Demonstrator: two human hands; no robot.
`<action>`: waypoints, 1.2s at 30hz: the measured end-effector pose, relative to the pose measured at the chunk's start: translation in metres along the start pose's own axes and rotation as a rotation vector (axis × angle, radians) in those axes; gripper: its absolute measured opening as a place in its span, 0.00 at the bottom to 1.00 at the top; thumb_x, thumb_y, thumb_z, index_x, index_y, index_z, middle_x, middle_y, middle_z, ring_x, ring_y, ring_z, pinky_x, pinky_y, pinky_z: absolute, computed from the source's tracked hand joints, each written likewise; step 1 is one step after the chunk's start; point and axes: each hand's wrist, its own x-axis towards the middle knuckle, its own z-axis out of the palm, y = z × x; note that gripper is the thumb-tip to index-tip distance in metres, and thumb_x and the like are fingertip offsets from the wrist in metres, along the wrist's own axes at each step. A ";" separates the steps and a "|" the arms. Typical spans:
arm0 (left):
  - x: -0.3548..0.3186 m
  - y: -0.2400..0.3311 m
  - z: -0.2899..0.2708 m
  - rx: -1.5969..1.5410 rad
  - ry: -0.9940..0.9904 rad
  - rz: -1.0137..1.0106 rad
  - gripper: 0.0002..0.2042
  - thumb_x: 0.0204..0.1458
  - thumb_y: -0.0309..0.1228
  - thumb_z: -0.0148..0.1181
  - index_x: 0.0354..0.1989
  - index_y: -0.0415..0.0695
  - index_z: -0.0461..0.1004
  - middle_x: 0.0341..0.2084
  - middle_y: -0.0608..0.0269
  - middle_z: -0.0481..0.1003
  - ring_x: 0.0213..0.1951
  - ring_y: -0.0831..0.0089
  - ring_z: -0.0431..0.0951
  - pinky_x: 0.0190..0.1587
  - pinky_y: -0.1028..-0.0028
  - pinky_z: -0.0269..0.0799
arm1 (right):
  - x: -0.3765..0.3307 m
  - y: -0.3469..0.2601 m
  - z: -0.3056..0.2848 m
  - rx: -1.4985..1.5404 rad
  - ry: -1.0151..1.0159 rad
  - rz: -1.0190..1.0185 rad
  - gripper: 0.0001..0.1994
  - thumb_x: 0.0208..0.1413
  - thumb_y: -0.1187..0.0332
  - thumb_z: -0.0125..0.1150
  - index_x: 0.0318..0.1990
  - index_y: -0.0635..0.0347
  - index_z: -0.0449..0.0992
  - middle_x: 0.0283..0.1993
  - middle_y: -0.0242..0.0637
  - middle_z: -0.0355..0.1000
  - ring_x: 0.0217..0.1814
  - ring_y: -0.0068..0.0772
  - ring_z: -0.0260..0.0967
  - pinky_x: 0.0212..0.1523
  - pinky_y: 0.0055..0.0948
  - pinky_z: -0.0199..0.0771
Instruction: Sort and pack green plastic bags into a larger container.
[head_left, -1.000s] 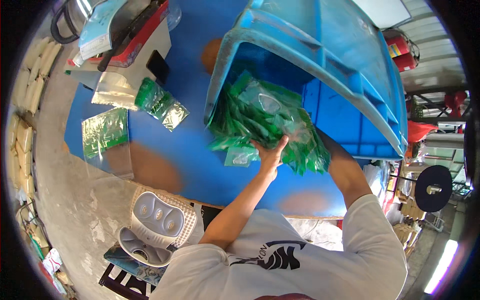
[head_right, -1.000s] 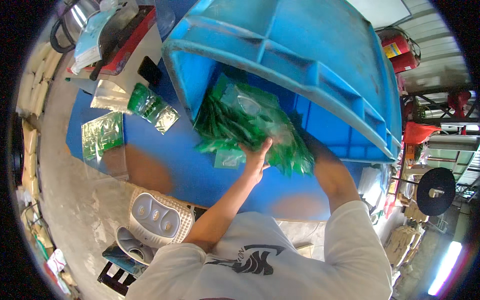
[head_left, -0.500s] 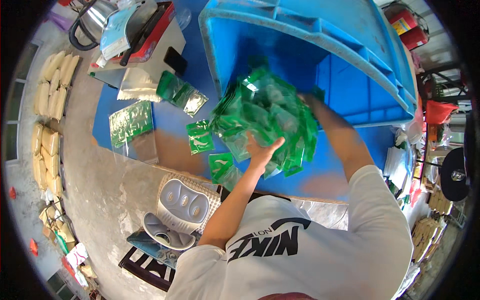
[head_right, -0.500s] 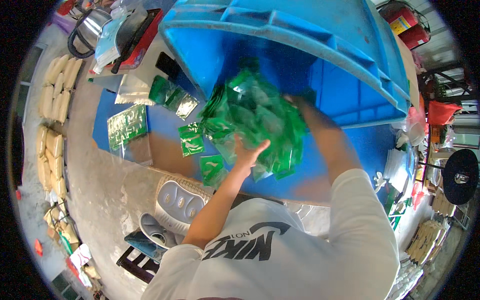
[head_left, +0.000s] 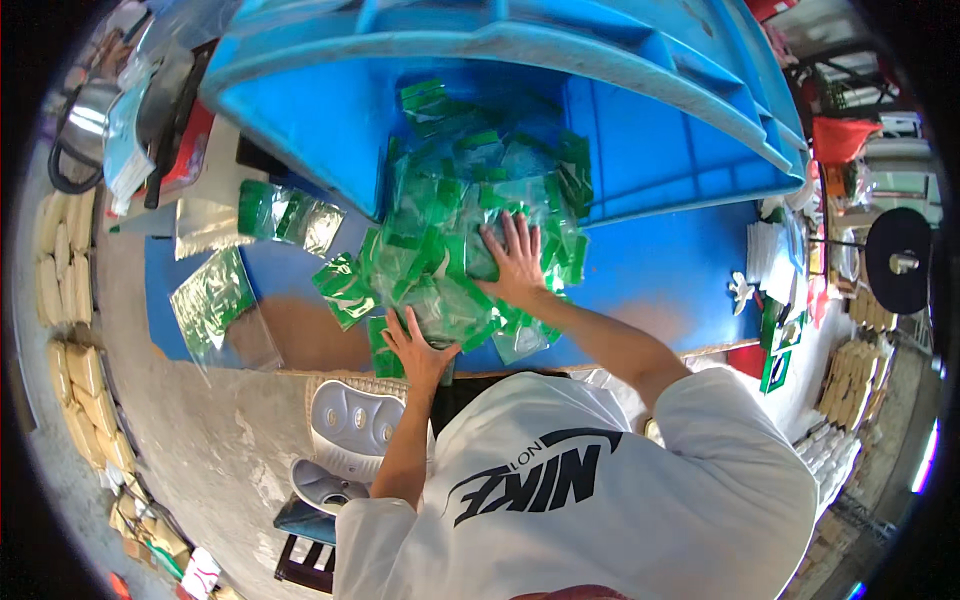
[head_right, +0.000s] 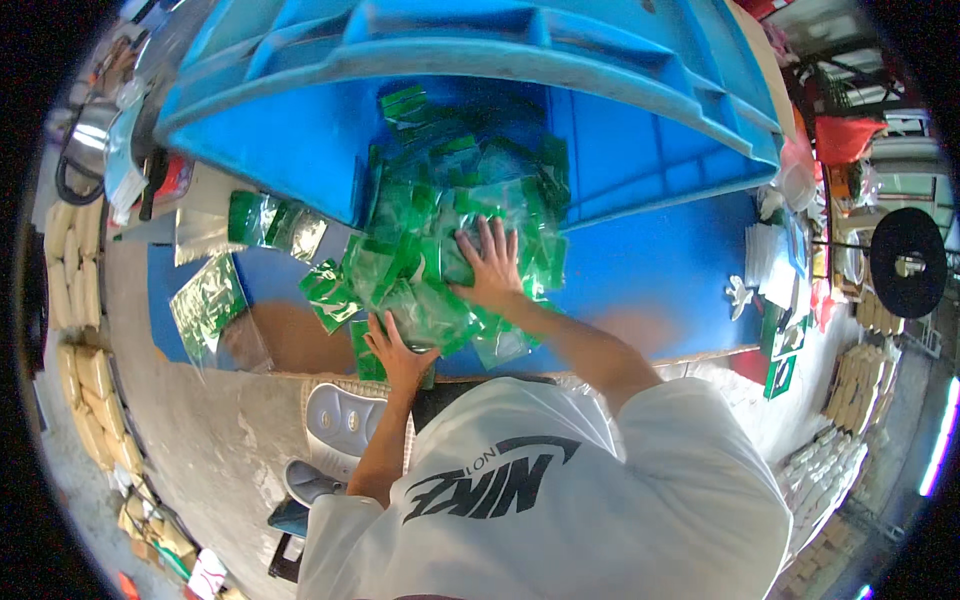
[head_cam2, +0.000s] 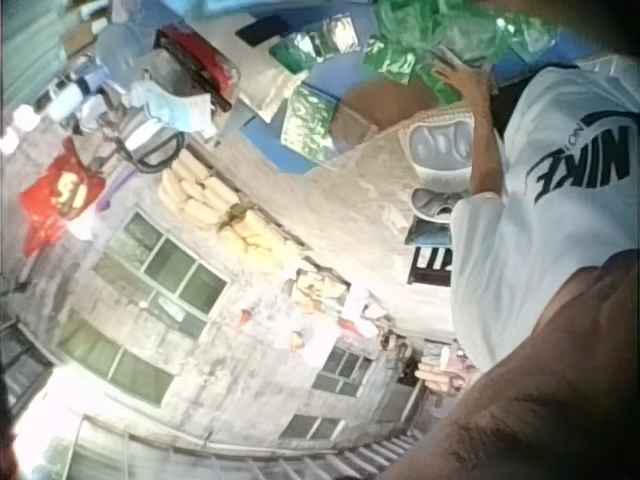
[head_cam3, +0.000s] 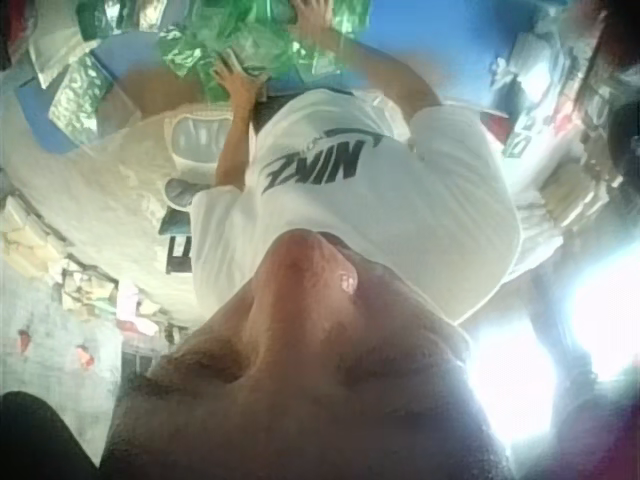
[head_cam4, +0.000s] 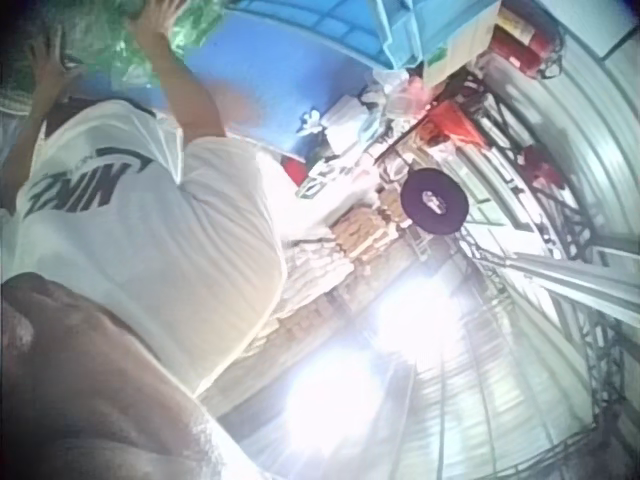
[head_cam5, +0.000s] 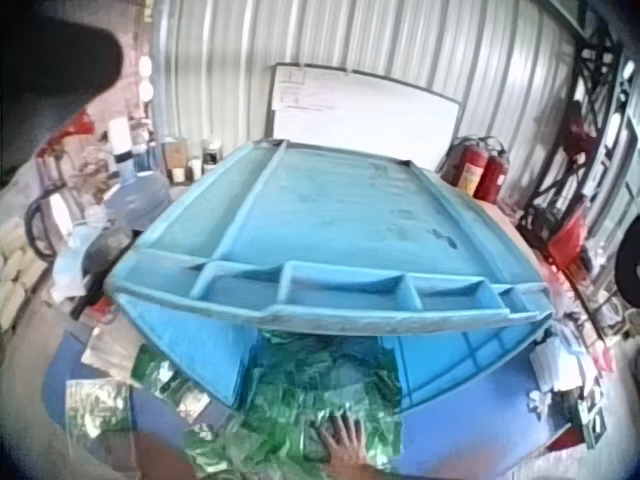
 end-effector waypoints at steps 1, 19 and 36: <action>0.007 -0.001 -0.001 0.007 -0.010 0.012 0.63 0.29 0.64 0.74 0.72 0.39 0.50 0.70 0.29 0.45 0.71 0.35 0.44 0.67 0.35 0.42 | -0.004 -0.009 0.002 0.001 -0.009 0.018 0.55 0.36 0.36 0.72 0.73 0.44 0.55 0.76 0.55 0.40 0.78 0.68 0.34 0.71 0.73 0.33; -0.003 0.001 -0.023 -0.201 -0.031 0.062 0.64 0.27 0.64 0.75 0.73 0.43 0.49 0.70 0.25 0.40 0.71 0.31 0.40 0.67 0.33 0.36 | -0.011 0.003 -0.006 0.057 -0.119 -0.111 0.57 0.32 0.46 0.79 0.73 0.39 0.52 0.76 0.55 0.40 0.78 0.67 0.33 0.71 0.71 0.35; 0.082 0.031 0.014 -0.158 0.233 -0.161 0.57 0.40 0.64 0.69 0.73 0.43 0.49 0.69 0.26 0.43 0.71 0.30 0.40 0.66 0.31 0.33 | 0.057 0.014 -0.005 -0.170 -0.134 -0.179 0.51 0.42 0.39 0.69 0.74 0.38 0.51 0.77 0.50 0.43 0.79 0.60 0.37 0.73 0.68 0.36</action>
